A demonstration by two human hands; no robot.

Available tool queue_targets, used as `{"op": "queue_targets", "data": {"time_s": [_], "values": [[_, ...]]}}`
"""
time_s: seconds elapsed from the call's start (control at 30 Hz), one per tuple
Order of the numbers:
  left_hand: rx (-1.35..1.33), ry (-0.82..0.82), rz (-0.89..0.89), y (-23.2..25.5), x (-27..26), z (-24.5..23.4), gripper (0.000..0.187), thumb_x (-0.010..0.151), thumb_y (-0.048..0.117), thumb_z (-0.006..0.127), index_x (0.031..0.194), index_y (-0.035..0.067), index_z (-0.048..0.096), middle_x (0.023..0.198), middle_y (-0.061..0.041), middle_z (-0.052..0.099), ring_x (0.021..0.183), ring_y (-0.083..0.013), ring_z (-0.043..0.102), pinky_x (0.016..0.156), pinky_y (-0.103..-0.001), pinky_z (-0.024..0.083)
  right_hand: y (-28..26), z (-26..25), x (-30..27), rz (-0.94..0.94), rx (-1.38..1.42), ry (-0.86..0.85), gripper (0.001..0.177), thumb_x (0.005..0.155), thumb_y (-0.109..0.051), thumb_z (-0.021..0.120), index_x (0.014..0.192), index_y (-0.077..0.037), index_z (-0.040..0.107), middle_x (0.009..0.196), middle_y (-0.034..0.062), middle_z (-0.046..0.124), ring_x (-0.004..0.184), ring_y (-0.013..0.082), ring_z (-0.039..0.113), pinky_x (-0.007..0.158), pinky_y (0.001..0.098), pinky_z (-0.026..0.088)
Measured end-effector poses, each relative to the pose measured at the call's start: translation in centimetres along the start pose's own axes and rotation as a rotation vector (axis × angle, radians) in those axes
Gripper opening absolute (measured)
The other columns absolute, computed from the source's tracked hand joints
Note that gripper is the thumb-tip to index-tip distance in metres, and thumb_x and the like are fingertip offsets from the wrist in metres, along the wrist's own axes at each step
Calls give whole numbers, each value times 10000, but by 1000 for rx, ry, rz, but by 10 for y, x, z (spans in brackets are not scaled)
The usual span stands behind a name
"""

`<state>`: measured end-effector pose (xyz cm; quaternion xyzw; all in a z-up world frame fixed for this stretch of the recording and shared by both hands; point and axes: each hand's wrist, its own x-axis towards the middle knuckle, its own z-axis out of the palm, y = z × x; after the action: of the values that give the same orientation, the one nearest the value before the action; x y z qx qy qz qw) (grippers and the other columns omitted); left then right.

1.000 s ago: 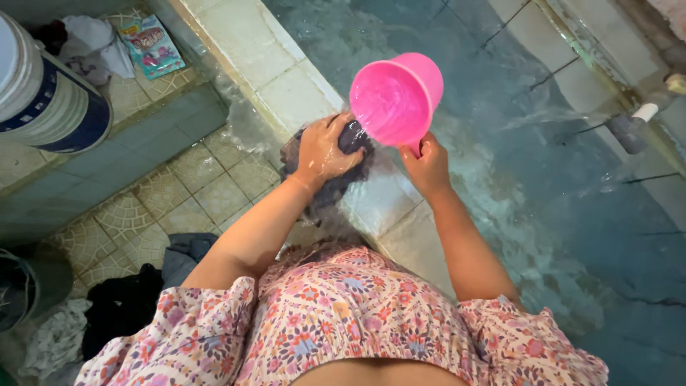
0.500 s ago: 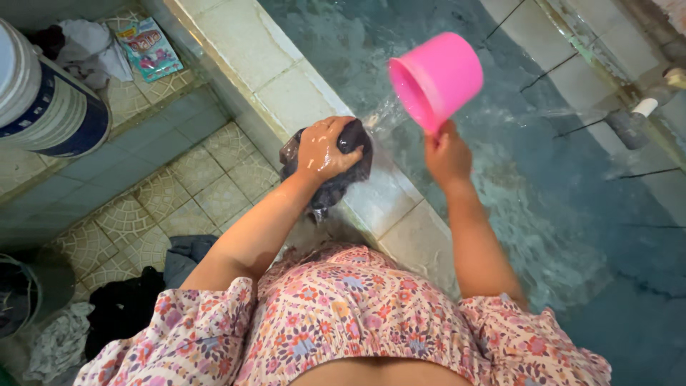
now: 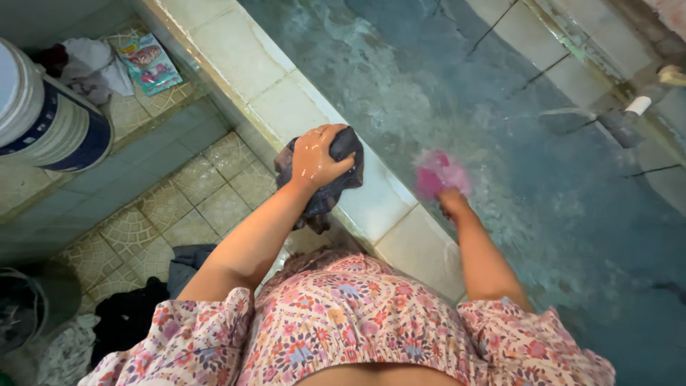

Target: The person picks up dark and light colored clothing items, rinses them one by one in a basin of water by pouring water from a pink pitcher, and wrings them out by hand.

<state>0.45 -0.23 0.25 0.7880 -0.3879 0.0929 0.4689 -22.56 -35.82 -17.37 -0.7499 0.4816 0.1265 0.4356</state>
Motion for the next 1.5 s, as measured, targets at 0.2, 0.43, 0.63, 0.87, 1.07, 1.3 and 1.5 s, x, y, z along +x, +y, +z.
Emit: {"op": "queue_targets", "data": {"time_s": [0.2, 0.43, 0.63, 0.87, 1.07, 1.3, 1.5], "values": [[-24, 8, 10, 4, 3, -4, 505, 725, 324, 818, 1171, 116, 705, 1095, -147, 725, 986, -387, 681, 863, -470, 538, -14, -7, -15, -45, 623, -324, 244, 961, -285, 611, 801, -151, 486, 576, -14, 444, 398, 105, 351, 363, 298, 258], [-11, -17, -7, 4, 1, -6, 511, 721, 324, 821, 1169, 107, 707, 1074, -149, 729, 974, -391, 681, 854, -464, 542, -105, -6, -69, -304, 639, -311, 121, 955, -225, 623, 921, -129, 558, 643, 7, 530, 433, 84, 413, 386, 262, 327], [28, -10, -11, -3, 2, 0, 663, 674, 388, 824, 1249, 102, 660, 1103, -187, 707, 971, -402, 681, 827, -466, 543, -168, 11, -122, -656, 303, -29, 178, 940, -174, 716, 1035, -64, 613, 746, 38, 611, 563, 119, 513, 501, 314, 426], [66, -42, -54, -2, -2, -5, 773, 659, 443, 848, 1286, 44, 634, 1054, -209, 680, 1002, -428, 654, 900, -517, 503, -213, 21, -185, -870, -8, 288, 283, 908, -216, 743, 1084, -19, 643, 760, 115, 680, 646, 247, 641, 629, 383, 521], [71, 98, 82, 3, -2, -3, 693, 689, 442, 855, 1230, 64, 645, 1149, -181, 711, 1046, -396, 667, 894, -503, 503, -227, 18, -199, -946, -213, 494, 276, 944, -278, 747, 994, -41, 615, 766, 175, 691, 721, 393, 694, 624, 474, 538], [4, -1, -9, 0, 1, -3, 551, 713, 366, 828, 1193, 133, 694, 1135, -162, 719, 1035, -390, 667, 896, -474, 525, -177, -29, -133, -786, -427, 650, 259, 1015, -316, 653, 1008, -60, 614, 829, 225, 700, 805, 473, 677, 676, 559, 523], [-8, -16, -37, 2, -1, -2, 523, 720, 334, 822, 1185, 129, 699, 1107, -144, 727, 1014, -379, 672, 889, -474, 526, -57, -68, -36, -116, -740, 551, 310, 938, -158, 583, 1226, -45, 616, 1162, 270, 701, 1072, 446, 681, 887, 553, 532]]}}
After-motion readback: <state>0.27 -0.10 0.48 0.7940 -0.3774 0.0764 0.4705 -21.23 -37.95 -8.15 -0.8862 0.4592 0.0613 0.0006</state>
